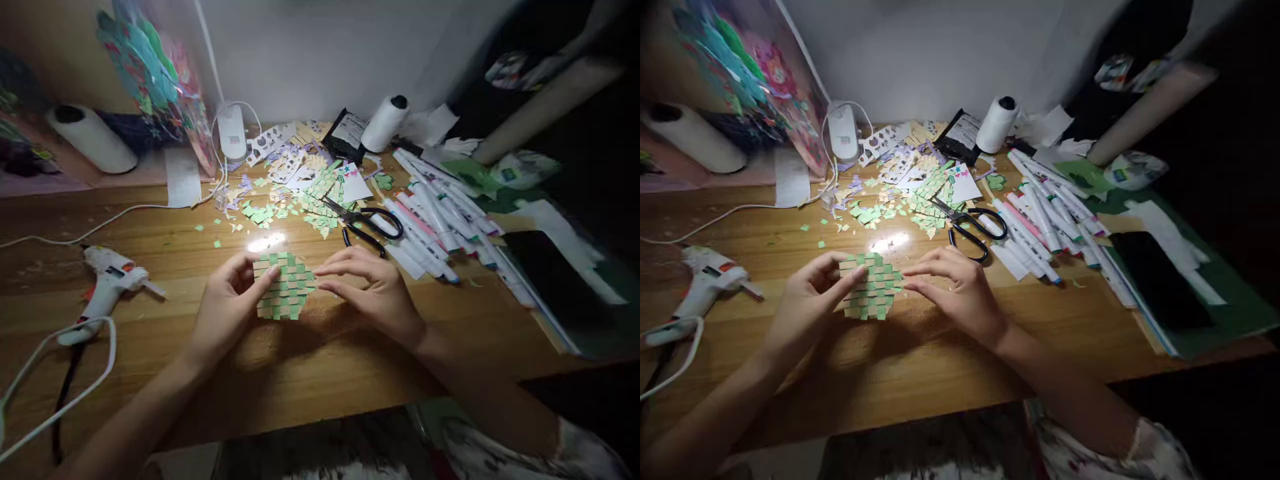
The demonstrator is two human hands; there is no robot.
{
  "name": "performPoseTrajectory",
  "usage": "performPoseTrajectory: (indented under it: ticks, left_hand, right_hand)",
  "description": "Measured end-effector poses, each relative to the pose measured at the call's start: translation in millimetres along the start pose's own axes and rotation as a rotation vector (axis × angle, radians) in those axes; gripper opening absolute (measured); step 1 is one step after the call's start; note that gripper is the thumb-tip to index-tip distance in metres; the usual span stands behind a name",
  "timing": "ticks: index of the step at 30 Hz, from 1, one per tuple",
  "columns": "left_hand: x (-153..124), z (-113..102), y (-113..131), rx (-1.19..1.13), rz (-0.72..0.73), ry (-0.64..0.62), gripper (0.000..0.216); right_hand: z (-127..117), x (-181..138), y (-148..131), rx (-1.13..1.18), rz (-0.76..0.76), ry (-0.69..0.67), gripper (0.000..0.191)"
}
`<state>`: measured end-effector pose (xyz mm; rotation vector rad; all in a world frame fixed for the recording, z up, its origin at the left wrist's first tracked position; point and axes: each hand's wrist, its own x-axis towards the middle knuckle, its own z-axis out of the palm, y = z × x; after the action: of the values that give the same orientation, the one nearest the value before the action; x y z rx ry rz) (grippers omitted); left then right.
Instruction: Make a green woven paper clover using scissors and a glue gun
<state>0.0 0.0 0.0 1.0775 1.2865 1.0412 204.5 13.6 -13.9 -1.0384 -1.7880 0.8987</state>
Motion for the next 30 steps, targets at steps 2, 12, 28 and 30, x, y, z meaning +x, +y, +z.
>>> performPoseTrajectory:
  ticks: [2,12,28,30]
  left_hand:
    - [2,1,0,0.009,0.018,0.015,0.017]
    - [2,1,-5,0.081,0.043,0.031,0.022]
    - [10,-4,-19,0.235,-0.06,-0.109,0.025]
    - [11,-5,-21,0.343,-0.042,-0.116,0.028]
  right_hand:
    - [0,1,1,0.073,0.054,-0.024,0.007]
    - [0,3,3,0.181,0.213,-0.091,0.004]
    - [-6,7,17,0.167,0.279,0.163,0.01]
    - [-4,7,20,0.161,0.282,0.153,0.012]
